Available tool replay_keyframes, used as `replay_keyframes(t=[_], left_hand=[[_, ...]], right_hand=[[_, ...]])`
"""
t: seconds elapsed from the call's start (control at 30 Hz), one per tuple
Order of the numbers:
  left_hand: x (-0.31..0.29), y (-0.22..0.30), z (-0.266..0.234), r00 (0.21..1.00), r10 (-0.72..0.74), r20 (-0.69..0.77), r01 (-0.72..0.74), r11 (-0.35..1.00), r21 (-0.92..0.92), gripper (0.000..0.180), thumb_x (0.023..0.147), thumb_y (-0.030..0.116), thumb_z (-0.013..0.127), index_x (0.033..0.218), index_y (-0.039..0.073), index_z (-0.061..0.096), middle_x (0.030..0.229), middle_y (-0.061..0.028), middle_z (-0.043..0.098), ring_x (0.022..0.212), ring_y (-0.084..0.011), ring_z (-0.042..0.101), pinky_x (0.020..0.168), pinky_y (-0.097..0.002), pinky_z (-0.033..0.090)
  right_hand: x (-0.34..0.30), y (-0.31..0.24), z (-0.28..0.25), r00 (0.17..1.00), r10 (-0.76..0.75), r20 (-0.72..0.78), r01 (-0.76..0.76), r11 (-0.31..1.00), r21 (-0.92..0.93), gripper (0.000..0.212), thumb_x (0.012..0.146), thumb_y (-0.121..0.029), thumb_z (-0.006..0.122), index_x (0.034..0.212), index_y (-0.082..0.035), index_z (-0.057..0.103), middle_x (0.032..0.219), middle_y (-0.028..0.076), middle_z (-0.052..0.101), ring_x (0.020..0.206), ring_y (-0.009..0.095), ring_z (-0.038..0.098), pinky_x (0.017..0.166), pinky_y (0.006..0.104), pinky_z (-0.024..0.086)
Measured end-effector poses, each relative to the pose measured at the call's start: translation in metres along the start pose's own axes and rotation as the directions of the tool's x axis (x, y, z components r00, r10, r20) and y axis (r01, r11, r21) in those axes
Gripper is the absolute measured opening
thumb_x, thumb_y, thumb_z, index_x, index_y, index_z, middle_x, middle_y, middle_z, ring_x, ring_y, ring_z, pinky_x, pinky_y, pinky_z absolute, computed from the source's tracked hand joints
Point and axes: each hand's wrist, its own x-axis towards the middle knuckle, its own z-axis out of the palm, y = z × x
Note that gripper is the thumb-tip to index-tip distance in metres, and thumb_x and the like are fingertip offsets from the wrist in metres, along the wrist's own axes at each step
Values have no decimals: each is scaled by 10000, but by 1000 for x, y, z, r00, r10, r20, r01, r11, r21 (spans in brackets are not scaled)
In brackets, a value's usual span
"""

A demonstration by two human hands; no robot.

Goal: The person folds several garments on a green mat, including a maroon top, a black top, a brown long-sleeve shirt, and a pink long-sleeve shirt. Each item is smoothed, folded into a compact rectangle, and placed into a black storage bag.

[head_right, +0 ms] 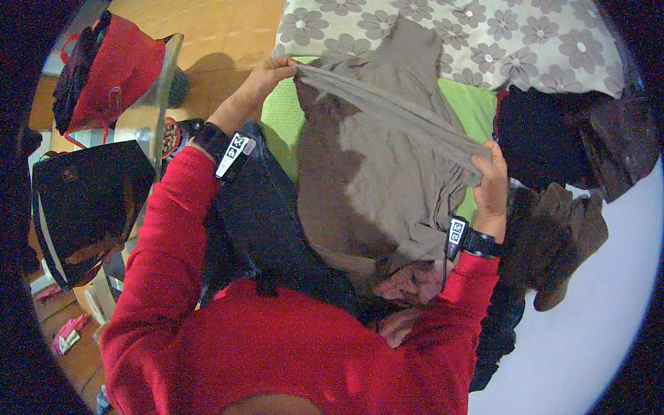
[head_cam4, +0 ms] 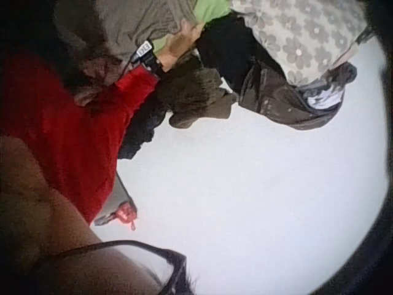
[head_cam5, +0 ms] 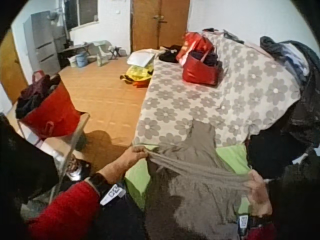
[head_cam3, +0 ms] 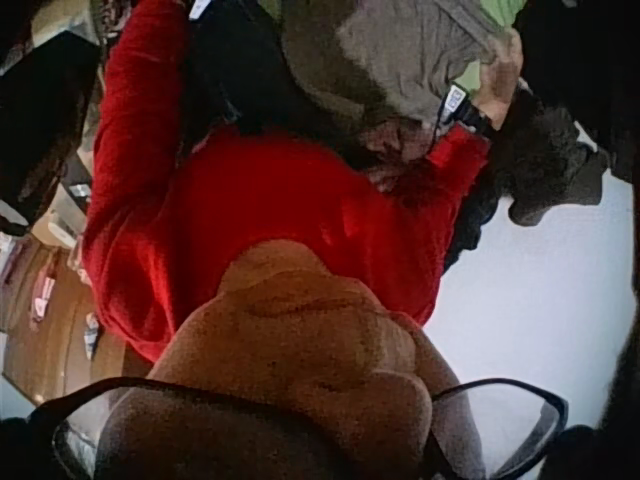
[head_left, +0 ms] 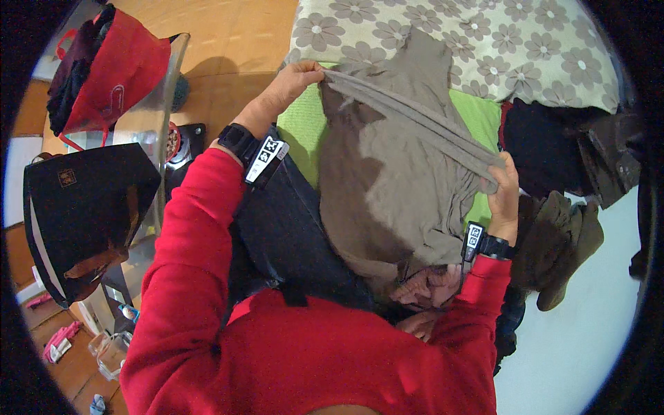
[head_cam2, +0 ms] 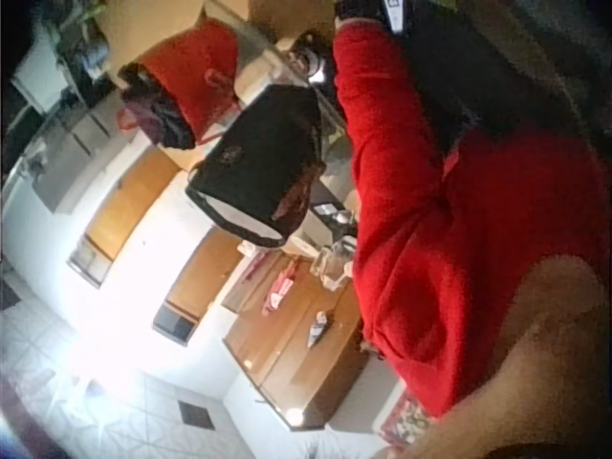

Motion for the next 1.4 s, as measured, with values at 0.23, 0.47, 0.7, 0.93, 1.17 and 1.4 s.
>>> replay_keyframes(t=[0.23, 0.47, 0.7, 0.93, 1.17, 1.4], left_hand=[[9, 14, -1, 995, 102, -22, -94, 968, 232, 199, 862, 227, 525, 835, 42, 596, 791, -15, 596, 792, -151, 560, 741, -284, 436], [5, -1, 12, 922, 336, -193, -38, 575, 817, 324, 815, 294, 573, 1000, 28, 579, 972, -191, 600, 1003, -374, 538, 842, -442, 445], [-18, -20, 28, 915, -84, -395, 336, 701, 629, 475, 762, 389, 612, 997, -23, 589, 944, -252, 609, 945, -381, 576, 819, -425, 460], [-11, -25, 32, 896, -41, -442, 337, 712, 616, 481, 805, 425, 555, 967, -25, 598, 922, -252, 621, 909, -397, 590, 778, -445, 460], [-15, -20, 39, 916, -115, -384, 310, 813, 494, 563, 851, 497, 475, 989, -35, 598, 913, -242, 622, 905, -370, 589, 787, -409, 448], [-7, -23, 43, 923, -126, -362, 330, 742, 583, 524, 776, 462, 572, 928, -38, 609, 857, -205, 642, 830, -329, 620, 752, -384, 469]], right_hand=[[16, 24, -7, 982, 152, -115, -164, 980, -111, 362, 810, -111, 568, 1158, -34, 502, 931, 24, 582, 747, 77, 519, 565, 205, 376], [71, 93, -4, 1000, -12, -25, -9, 708, -706, 435, 769, -207, 643, 1121, 30, 546, 887, 80, 606, 809, 185, 561, 735, 291, 441], [86, 96, -6, 990, 25, -139, -124, 628, -768, 384, 750, -204, 634, 1050, 28, 569, 919, 173, 623, 877, 231, 590, 805, 319, 441], [107, 105, -10, 896, -429, -115, 52, 358, -932, 322, 770, -198, 603, 979, 44, 567, 1088, 218, 572, 1012, 341, 545, 886, 366, 418], [126, 97, -15, 858, -464, -221, -50, 353, -934, 341, 729, -204, 604, 957, 48, 573, 1082, 257, 544, 998, 394, 527, 856, 428, 432], [132, 89, -18, 910, -374, -178, -131, 149, -980, 303, 748, -200, 582, 938, 36, 570, 999, 259, 561, 928, 413, 547, 819, 457, 446]])
